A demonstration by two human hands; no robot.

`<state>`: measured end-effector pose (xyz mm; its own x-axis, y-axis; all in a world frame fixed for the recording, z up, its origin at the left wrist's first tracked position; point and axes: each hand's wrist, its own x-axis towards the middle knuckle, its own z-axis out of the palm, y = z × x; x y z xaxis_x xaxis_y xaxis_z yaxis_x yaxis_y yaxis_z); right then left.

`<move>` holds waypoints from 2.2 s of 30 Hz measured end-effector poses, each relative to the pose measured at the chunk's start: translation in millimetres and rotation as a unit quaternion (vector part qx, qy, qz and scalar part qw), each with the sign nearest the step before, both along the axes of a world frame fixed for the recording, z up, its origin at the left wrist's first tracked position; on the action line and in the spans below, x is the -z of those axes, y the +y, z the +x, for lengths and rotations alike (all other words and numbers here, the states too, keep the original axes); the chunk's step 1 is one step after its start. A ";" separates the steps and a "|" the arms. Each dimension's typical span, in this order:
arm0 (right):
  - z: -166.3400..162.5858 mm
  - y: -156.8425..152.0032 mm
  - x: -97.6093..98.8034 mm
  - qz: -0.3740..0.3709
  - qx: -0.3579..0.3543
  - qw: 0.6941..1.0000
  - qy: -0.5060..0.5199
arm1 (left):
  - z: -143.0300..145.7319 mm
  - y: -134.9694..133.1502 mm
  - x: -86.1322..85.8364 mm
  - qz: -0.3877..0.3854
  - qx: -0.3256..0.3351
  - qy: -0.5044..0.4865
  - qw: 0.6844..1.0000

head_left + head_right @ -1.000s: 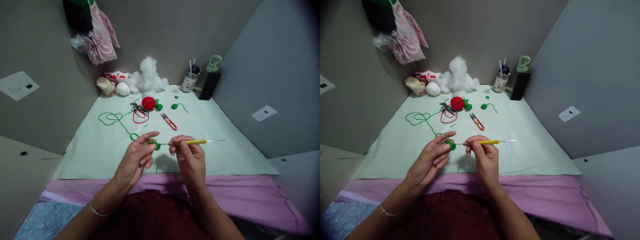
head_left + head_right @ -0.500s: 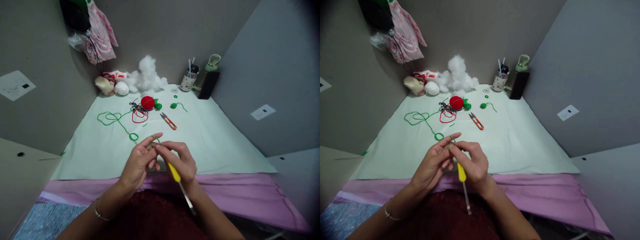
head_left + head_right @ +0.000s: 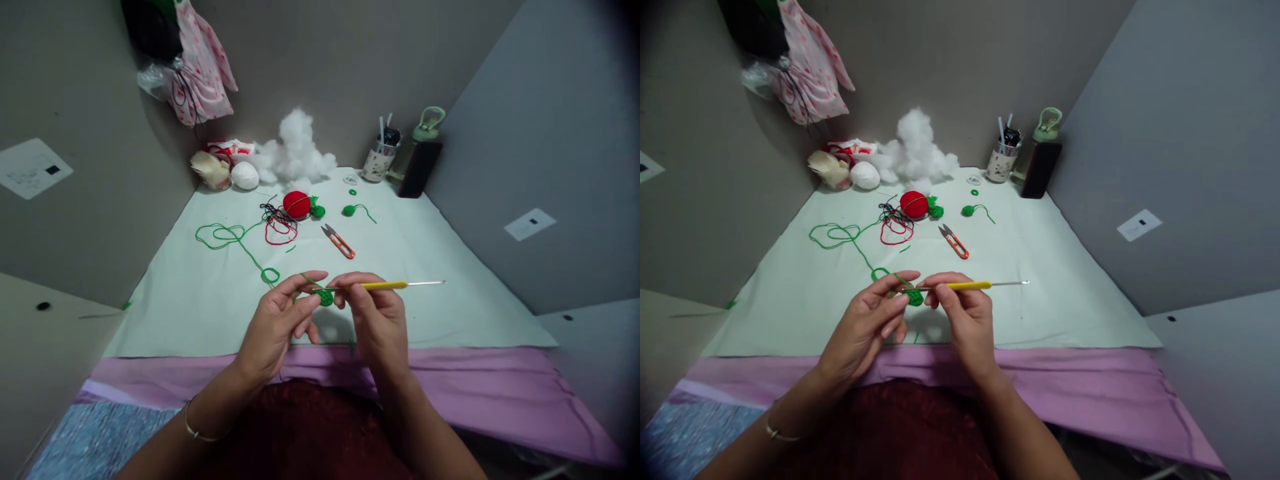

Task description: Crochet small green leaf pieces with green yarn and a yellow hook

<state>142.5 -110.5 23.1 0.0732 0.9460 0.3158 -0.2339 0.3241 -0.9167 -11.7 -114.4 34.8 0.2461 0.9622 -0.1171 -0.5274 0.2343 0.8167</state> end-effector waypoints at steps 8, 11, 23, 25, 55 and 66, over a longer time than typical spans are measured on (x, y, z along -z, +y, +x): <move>3.6 -0.2 -4.1 0.025 -0.018 0.999 0.009 | -2.8 -0.4 -0.9 0.007 -0.020 0.026 0.999; 4.9 -5.2 -4.2 0.083 0.026 0.992 -0.087 | -2.8 -1.2 1.4 0.021 -0.039 0.050 0.998; 0.8 -8.5 6.8 0.287 0.143 0.892 -0.318 | -3.4 1.4 -8.0 -0.076 0.028 -0.068 0.994; 0.1 -6.1 3.4 0.192 0.115 0.957 -0.183 | -6.6 3.4 -10.0 -0.093 0.033 -0.087 0.991; -0.3 1.5 -0.2 -0.001 0.016 1.000 -0.012 | -1.8 -0.1 -2.7 -0.005 -0.002 0.001 1.000; 3.8 -8.6 -1.9 0.158 0.067 0.967 -0.188 | -2.3 -0.9 -0.8 0.028 -0.049 0.087 0.995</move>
